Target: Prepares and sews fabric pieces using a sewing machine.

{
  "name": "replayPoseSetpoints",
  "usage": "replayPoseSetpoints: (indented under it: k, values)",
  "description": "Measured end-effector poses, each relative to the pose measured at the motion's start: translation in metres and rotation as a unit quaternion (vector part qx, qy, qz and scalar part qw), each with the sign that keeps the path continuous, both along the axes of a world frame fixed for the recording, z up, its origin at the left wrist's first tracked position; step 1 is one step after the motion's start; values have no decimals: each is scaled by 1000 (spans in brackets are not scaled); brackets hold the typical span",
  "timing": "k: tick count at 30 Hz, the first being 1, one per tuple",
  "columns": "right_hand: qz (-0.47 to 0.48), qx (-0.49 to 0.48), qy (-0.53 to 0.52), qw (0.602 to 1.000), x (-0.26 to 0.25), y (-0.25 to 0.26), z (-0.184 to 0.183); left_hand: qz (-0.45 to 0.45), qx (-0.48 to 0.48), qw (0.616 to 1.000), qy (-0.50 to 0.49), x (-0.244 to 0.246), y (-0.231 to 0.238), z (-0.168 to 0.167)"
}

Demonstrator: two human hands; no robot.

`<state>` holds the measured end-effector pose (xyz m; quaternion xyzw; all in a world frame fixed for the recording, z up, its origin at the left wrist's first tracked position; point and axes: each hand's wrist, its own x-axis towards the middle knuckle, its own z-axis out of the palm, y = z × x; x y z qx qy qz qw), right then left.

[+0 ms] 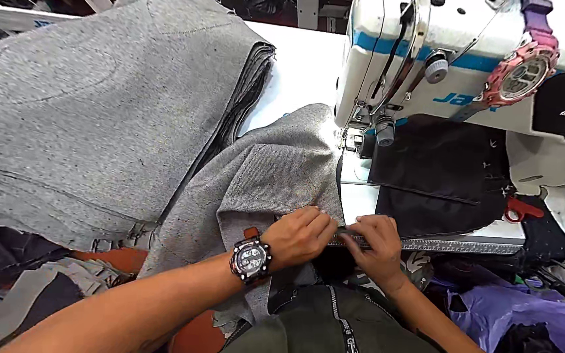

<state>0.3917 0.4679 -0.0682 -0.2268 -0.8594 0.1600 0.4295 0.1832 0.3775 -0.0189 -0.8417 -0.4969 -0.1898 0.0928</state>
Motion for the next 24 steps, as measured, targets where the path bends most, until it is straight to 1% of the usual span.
replayPoseSetpoints:
  k: [2, 4, 5, 7, 10, 12, 15, 18, 19, 22, 24]
  values:
    - [19, -32, -41, 998, -2, 6, 13, 7, 14, 999, -50, -5, 2, -8]
    - [52, -8, -67, 996, -9, 11, 19, 8, 30, 995, -91, -5, 4, -13]
    - [63, 14, -70, 995, -12, 12, 20, 12, 32, 995, -93, -3, 4, -11]
    - [80, 53, -76, 992, -14, 15, 25, 62, 4, 996, -68, 2, 0, -1]
    - [87, 81, -80, 990, -4, 18, 29, 181, -49, 982, -26, 5, -5, 16]
    - [83, 78, -74, 991, 1, 17, 21, 204, -55, 977, -37, -5, 6, 12]
    - [64, 62, -51, 995, -4, 11, 13, 144, -67, 986, -55, -20, 35, 10]
    - [35, 32, -38, 998, -7, 8, 11, 74, -61, 994, -44, -30, 59, 6]
    - [28, 16, -35, 999, -7, 7, 10, 69, -63, 995, -31, -30, 59, 8]
    - [21, -43, -32, 998, -4, 4, 8, 96, -82, 992, 21, -24, 42, 15]
    - [14, -45, -30, 998, -5, 3, 6, 100, -84, 991, 19, -24, 37, 14]
